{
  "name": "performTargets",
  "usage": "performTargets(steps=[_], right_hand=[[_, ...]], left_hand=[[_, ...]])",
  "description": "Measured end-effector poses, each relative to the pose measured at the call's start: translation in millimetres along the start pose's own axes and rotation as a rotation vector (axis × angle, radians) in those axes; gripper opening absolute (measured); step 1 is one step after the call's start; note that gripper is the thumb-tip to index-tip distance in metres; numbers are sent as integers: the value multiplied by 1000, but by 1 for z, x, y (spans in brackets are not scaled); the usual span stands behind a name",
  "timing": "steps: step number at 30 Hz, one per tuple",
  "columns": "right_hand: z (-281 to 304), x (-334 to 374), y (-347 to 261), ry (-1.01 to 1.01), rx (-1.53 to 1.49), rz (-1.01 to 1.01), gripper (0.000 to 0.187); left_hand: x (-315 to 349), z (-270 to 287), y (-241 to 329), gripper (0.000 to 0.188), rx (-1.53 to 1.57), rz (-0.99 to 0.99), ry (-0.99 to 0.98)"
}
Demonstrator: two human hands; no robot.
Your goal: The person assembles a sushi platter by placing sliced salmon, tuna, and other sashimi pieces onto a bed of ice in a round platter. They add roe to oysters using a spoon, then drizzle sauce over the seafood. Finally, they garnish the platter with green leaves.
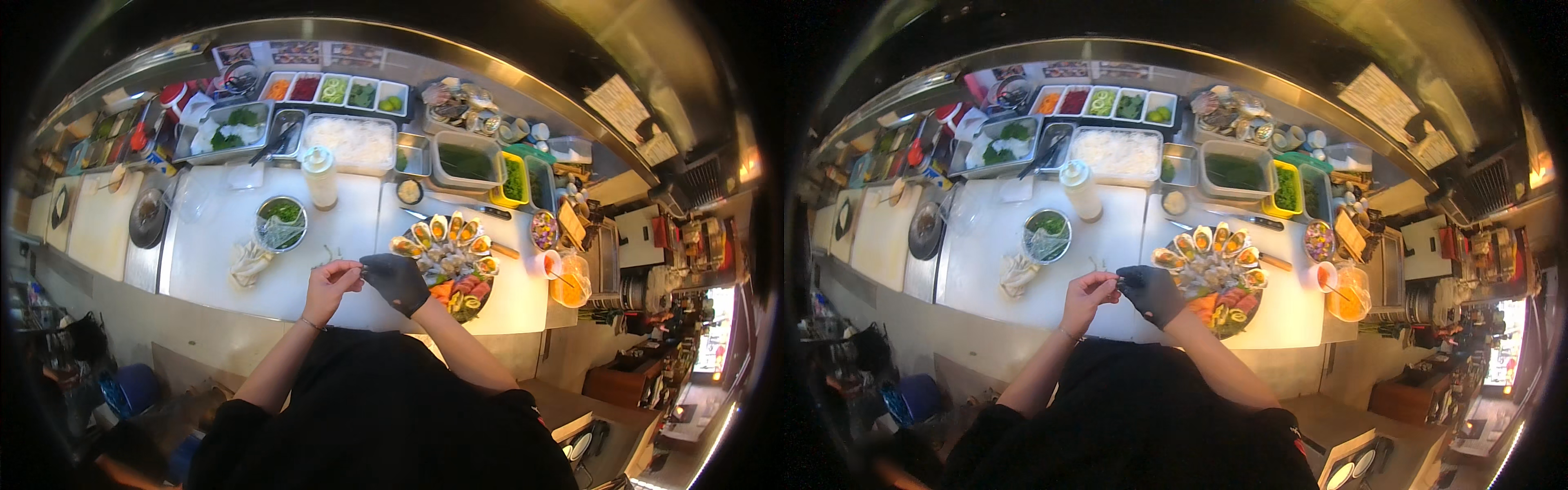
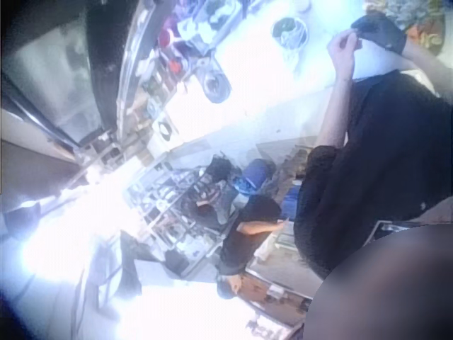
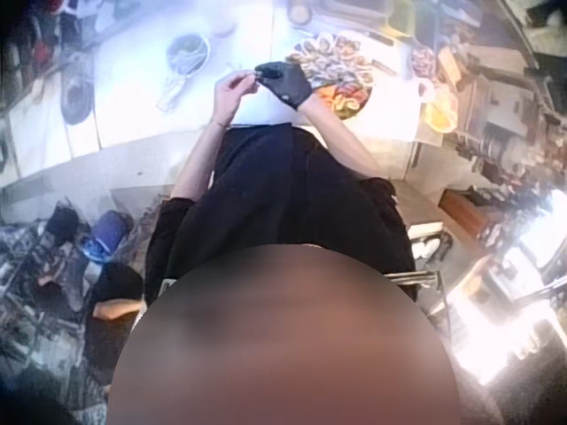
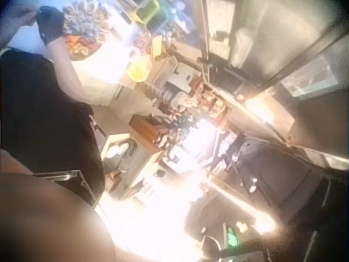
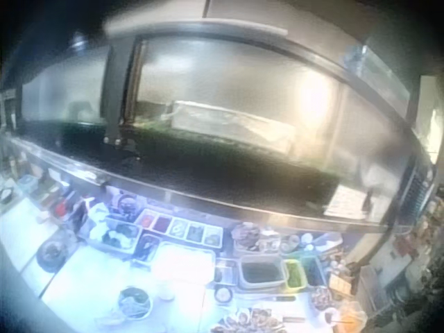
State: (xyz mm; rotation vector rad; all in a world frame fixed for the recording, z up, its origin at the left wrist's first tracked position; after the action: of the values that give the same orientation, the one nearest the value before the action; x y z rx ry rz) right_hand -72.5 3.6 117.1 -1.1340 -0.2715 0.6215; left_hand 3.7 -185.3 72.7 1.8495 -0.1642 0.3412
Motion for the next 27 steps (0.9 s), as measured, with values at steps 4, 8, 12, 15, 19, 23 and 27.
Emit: performTargets(steps=[4,8,12,15,19,23,27], right_hand=[[34,14,6,-20,431,75,21],[104,16,56,356,392,-113,23],[175,1,122,501,254,-515,32],[192,-6,153,449,303,-578,36],[195,3,148,601,252,-475,36],[162,26,91,608,-124,-252,25],[41,11,46,5,-10,-343,36]], left_hand=[[-24,-27,12,22,-76,62,-188],[-69,-72,27,19,-514,-130,-308],[-128,-131,38,13,-1110,-650,-368],[-158,-161,45,15,-1376,-830,-423],[-160,-149,63,17,-1352,-891,-251],[-123,-47,76,20,-1071,-526,25],[-68,43,34,23,-1296,-414,194]])
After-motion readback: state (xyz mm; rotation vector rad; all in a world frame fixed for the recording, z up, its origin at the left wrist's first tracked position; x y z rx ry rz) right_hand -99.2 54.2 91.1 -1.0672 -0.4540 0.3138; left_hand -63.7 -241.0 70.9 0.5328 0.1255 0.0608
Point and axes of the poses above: each hand's wrist, its own x-axis away from the middle knuckle, its own z-axis out of the back of the hand, y = z × x, the point moved 1 cm from there along -x, towards the middle knuckle, and after that the axes turned 7 degrees about -x, right-handed, at the moved point
